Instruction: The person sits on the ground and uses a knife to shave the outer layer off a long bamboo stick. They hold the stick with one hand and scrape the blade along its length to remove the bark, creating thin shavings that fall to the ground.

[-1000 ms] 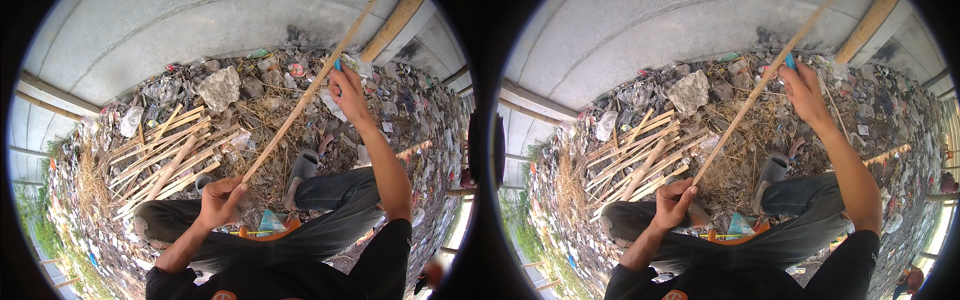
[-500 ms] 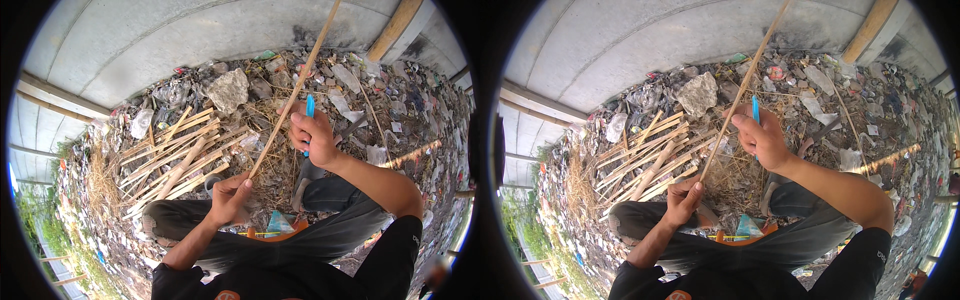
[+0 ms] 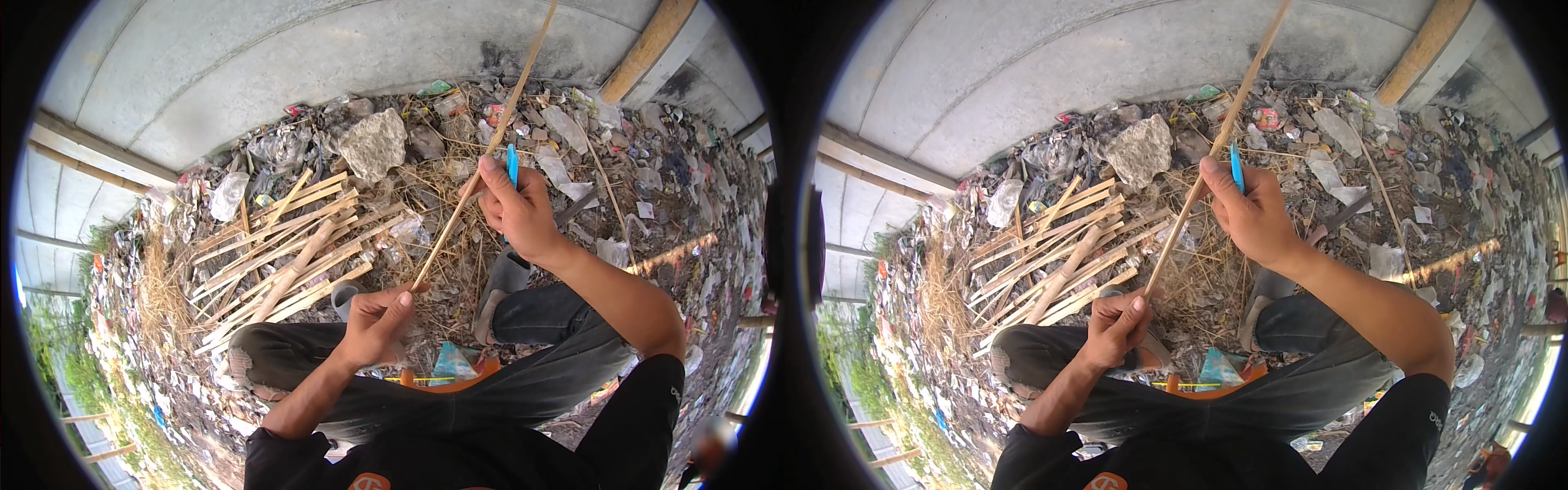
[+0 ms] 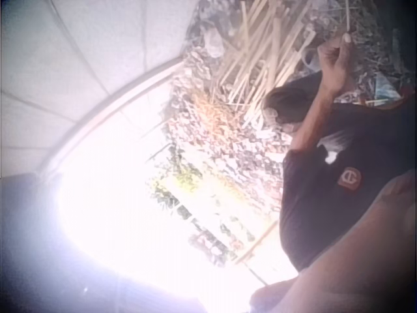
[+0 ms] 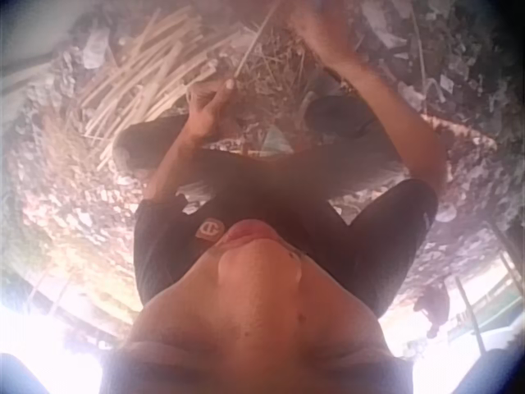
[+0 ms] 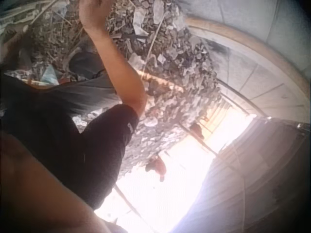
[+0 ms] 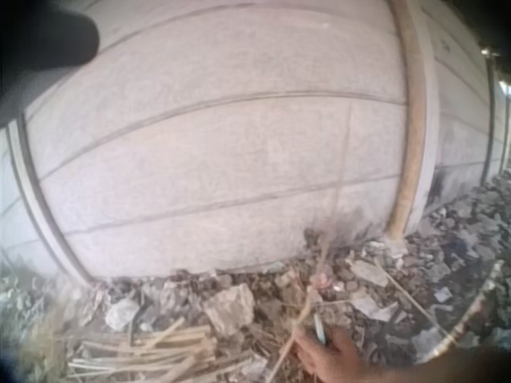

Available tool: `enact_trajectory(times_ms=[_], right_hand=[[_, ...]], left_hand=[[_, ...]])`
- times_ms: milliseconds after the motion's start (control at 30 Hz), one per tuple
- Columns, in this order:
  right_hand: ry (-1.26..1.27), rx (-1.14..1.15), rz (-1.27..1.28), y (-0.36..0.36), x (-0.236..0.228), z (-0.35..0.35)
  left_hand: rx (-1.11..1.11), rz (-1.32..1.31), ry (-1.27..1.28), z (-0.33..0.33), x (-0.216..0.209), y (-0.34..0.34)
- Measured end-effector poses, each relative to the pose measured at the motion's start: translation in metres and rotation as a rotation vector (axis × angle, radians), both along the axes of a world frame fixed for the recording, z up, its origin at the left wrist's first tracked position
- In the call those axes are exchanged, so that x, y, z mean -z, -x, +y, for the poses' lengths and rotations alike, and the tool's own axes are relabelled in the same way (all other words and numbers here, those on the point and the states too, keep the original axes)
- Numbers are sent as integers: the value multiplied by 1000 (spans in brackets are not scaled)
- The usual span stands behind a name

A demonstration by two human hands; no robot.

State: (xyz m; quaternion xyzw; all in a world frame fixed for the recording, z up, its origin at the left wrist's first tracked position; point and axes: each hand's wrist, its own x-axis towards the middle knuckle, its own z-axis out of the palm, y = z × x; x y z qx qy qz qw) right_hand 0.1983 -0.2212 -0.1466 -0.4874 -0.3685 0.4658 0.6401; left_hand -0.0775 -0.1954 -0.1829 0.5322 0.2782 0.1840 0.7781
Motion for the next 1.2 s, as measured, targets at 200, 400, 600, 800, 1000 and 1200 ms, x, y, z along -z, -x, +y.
enact_trajectory(times_ms=[200, 400, 600, 800, 1000, 1200], right_hand=[[38, 13, -156, 3, -3, -4], [130, -192, -522, 34, -4, -17], [104, -306, -579, 45, 7, -24], [-32, -184, -392, 30, -3, -15], [19, -148, -348, 19, -23, -16], [-73, -70, -482, 14, -25, -16]], left_hand=[[39, -9, 81, -1, -2, 4], [-16, -60, 69, -5, 8, 4], [-55, -94, 75, -5, 10, -3], [89, -129, 139, -6, 2, -2], [160, -75, -8, -5, -6, -1], [136, -80, -23, -5, -5, 0]])
